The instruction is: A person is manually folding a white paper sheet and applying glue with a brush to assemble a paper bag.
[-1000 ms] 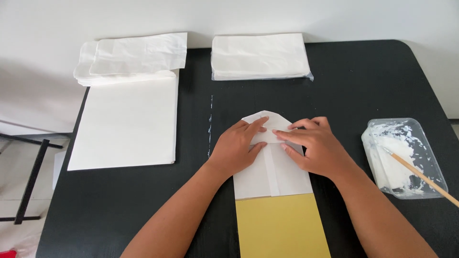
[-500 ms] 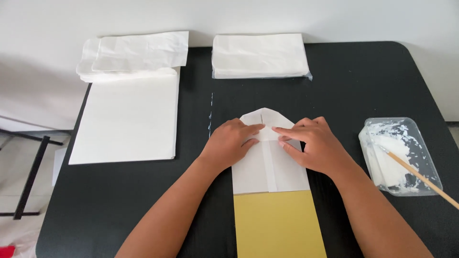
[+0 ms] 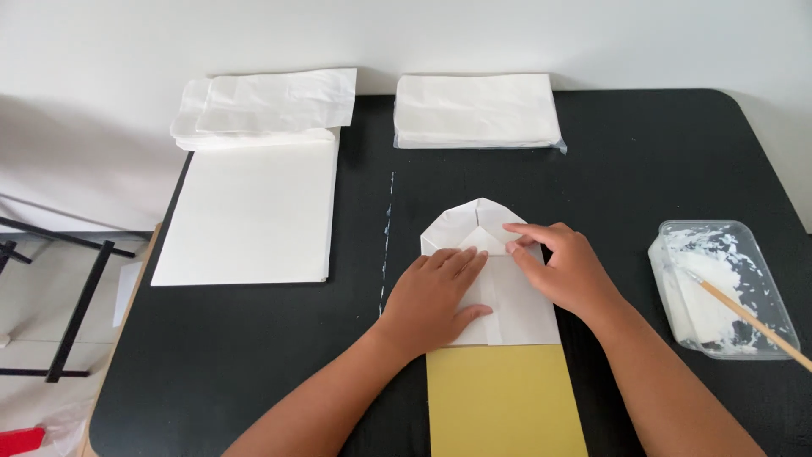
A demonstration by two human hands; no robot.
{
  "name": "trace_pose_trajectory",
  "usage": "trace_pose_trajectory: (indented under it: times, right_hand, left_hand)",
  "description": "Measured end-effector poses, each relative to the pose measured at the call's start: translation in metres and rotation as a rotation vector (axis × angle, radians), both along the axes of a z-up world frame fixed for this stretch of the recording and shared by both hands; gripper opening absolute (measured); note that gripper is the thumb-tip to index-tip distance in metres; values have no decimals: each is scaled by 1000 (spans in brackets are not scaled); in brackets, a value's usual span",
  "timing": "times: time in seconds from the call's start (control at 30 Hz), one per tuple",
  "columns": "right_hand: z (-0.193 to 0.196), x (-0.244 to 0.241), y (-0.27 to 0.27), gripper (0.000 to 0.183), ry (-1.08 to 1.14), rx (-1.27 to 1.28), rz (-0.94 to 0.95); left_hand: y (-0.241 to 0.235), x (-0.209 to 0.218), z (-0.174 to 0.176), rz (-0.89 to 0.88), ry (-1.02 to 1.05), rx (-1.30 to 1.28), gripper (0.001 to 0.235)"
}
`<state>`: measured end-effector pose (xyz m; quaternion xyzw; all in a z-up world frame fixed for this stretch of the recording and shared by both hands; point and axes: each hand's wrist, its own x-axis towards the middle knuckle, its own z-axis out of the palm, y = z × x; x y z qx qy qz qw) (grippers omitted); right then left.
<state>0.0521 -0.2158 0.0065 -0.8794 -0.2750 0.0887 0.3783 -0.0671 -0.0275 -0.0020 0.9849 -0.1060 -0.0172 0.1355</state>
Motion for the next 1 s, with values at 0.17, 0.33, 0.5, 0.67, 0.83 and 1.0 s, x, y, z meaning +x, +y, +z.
trace_pose_trajectory:
  times: [0.17, 0.33, 0.5, 0.67, 0.83, 1.0]
  right_hand:
    - [-11, 4, 7, 31, -15, 124, -43]
    - [-8, 3, 13, 37, -90, 235, 0]
    - [-18, -3, 16, 49, -228, 87, 431]
    - [-33, 13, 15, 53, -338, -99, 354]
    - [-31, 16, 10, 47, -401, -109, 395]
    - [-42, 26, 5, 55, -400, -205, 302]
  left_hand:
    - [-7, -7, 4, 32, 5, 30, 78]
    - [-9, -9, 0, 25, 4, 40, 83]
    - [-11, -9, -1, 27, -18, 59, 85]
    - [-11, -8, -9, 27, -27, 50, 84]
    - [-11, -7, -12, 58, -48, 46, 84]
    - [-10, -7, -12, 54, -34, 34, 84]
